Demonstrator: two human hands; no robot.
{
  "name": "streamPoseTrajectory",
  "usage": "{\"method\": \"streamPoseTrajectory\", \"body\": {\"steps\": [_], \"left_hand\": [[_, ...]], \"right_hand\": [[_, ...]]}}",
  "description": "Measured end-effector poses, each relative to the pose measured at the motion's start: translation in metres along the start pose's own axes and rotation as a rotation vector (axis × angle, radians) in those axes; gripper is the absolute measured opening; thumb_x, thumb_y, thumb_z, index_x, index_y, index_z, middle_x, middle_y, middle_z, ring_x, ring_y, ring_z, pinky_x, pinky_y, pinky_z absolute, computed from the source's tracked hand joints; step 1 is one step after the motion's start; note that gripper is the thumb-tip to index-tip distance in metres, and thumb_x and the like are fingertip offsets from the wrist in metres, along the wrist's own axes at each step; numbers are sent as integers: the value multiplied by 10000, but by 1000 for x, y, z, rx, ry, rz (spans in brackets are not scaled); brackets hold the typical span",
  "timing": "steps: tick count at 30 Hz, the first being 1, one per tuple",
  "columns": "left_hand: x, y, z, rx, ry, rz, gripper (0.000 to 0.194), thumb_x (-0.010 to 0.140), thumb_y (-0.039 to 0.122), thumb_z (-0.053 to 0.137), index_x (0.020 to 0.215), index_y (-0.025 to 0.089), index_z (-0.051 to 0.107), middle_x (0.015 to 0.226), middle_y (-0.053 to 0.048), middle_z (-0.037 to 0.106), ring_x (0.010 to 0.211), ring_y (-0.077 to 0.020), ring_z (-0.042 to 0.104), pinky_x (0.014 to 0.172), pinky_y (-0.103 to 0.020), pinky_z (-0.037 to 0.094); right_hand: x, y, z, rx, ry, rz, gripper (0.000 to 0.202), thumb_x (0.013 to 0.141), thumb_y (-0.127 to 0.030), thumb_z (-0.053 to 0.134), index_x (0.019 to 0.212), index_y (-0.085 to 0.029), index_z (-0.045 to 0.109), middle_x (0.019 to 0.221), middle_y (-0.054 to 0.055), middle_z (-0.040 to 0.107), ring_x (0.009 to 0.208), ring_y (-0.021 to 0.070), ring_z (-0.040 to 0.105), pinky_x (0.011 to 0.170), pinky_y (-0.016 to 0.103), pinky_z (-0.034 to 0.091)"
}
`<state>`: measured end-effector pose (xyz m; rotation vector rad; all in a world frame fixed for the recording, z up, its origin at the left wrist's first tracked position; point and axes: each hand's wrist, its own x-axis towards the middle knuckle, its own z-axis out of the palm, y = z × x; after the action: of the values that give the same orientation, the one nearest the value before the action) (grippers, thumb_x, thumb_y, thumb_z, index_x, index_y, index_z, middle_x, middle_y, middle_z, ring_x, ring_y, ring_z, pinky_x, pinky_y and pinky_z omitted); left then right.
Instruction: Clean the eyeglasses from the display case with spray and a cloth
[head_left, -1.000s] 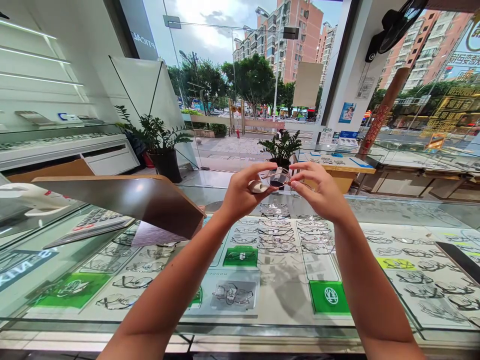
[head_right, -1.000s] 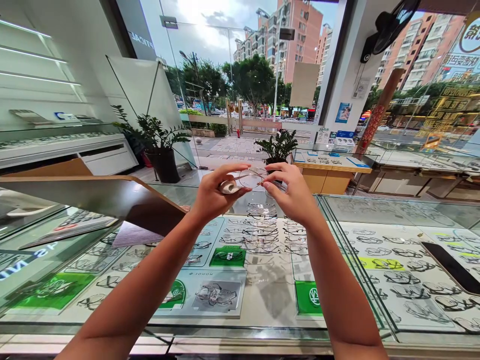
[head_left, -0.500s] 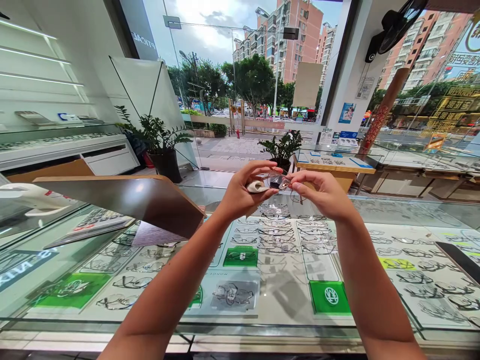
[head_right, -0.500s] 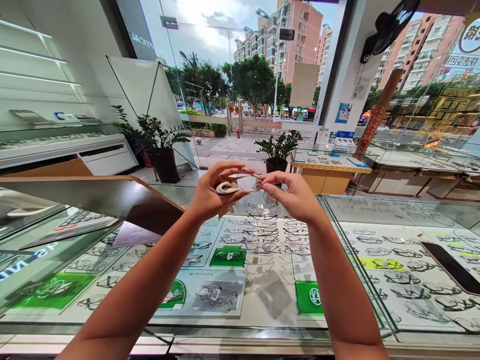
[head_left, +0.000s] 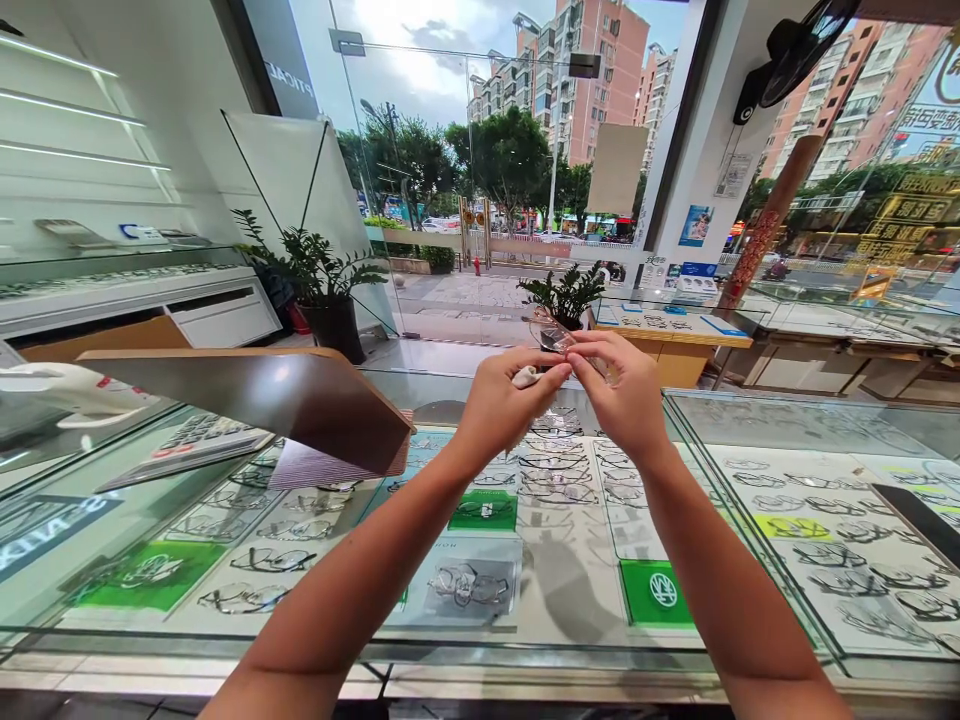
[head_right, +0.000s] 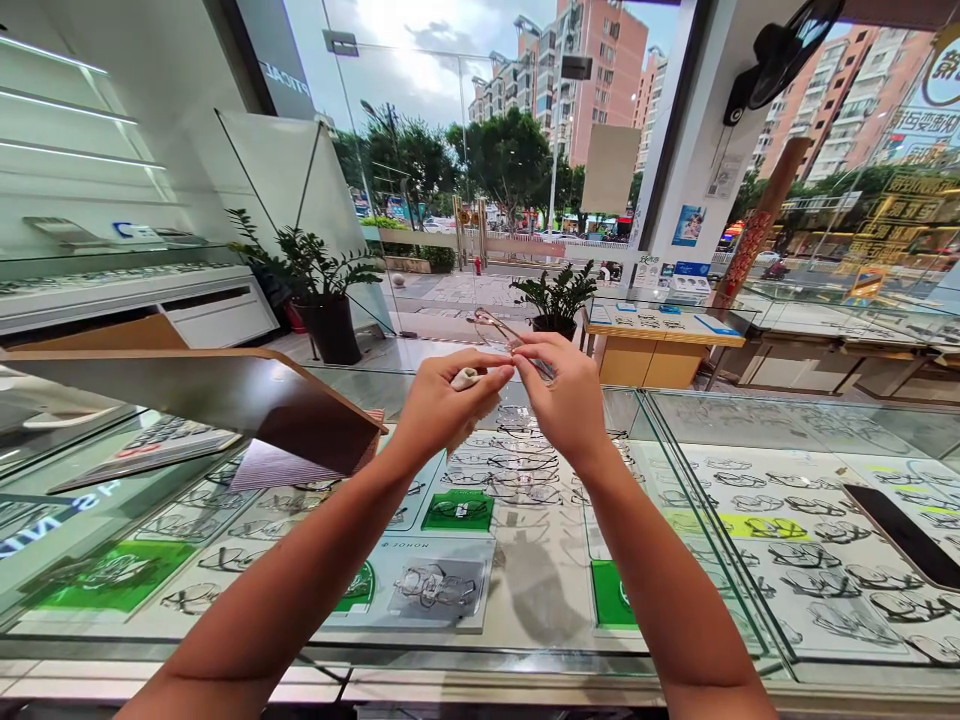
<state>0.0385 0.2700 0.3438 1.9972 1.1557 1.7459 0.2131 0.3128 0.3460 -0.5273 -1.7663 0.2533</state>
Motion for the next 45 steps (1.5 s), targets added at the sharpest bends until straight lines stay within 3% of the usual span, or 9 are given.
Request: {"method": "streamPoseTrajectory", "body": {"steps": [5,9,13,19,24,28,33,40,45], "left_hand": [[3,-6,-1,-131,23,-174,392,817,568,851,860,179,830,731,-31,750,623,-147,604,545,-266,457],[9,-12,-5,-180,46,-209,413,755,569,894,808,172,792,652,-9,675,552,-113,517,483,-245,383],[14,-22,-6,-144,-3,-216,365,763,531,880,762,189,753,607,7,616,515,-98,457,459,-239,342],[13,-35,5,13,-202,-307,322,830,510,773,753,203,711,587,17,596,500,-109,457,496,-248,342],[7,-43,22,301,-357,-252,293,855,480,697,799,201,769,677,-10,698,587,-148,542,580,-266,385],[14,-53,51,492,-535,-232,238,876,397,641,844,212,787,808,-33,774,681,-184,633,617,-278,399],[54,-71,113,892,-794,-100,260,894,327,615,1001,207,820,973,-112,805,884,-271,717,663,-312,427],[88,-108,200,969,-995,-56,310,778,191,755,1076,184,841,1140,-179,798,1083,-332,729,904,-361,526],[88,-138,237,1009,-1047,-71,345,804,162,779,1146,148,821,1229,-222,769,1170,-377,719,978,-424,554]], "right_hand": [[-8,-5,12,-67,-39,-47,192,995,-266,635,1075,-264,810,1244,103,792,1176,273,743,1092,498,571],[-6,-13,7,-51,-79,-38,188,969,-254,638,1067,-261,798,1252,100,795,1214,277,730,1111,492,554],[-6,-4,-9,-6,-90,47,152,969,-328,630,963,-246,759,1055,76,794,987,239,739,905,400,604],[-54,83,-63,-250,-28,298,343,927,-440,631,661,-237,557,634,-14,546,613,165,476,626,323,391],[-100,156,-110,-262,-31,572,552,891,-506,628,529,-253,297,539,-54,229,573,128,239,582,332,216],[-106,189,-126,-224,44,664,571,862,-521,652,549,-257,253,549,-64,188,574,110,178,552,315,170],[-104,210,-130,-134,158,742,596,843,-559,661,548,-278,227,506,-81,168,515,97,147,474,301,151],[-106,232,-132,0,240,787,602,851,-677,612,566,-305,233,442,-91,184,433,107,168,391,302,163],[-114,241,-130,-8,220,798,593,854,-649,632,563,-294,256,470,-82,204,470,104,172,418,299,152]]}}
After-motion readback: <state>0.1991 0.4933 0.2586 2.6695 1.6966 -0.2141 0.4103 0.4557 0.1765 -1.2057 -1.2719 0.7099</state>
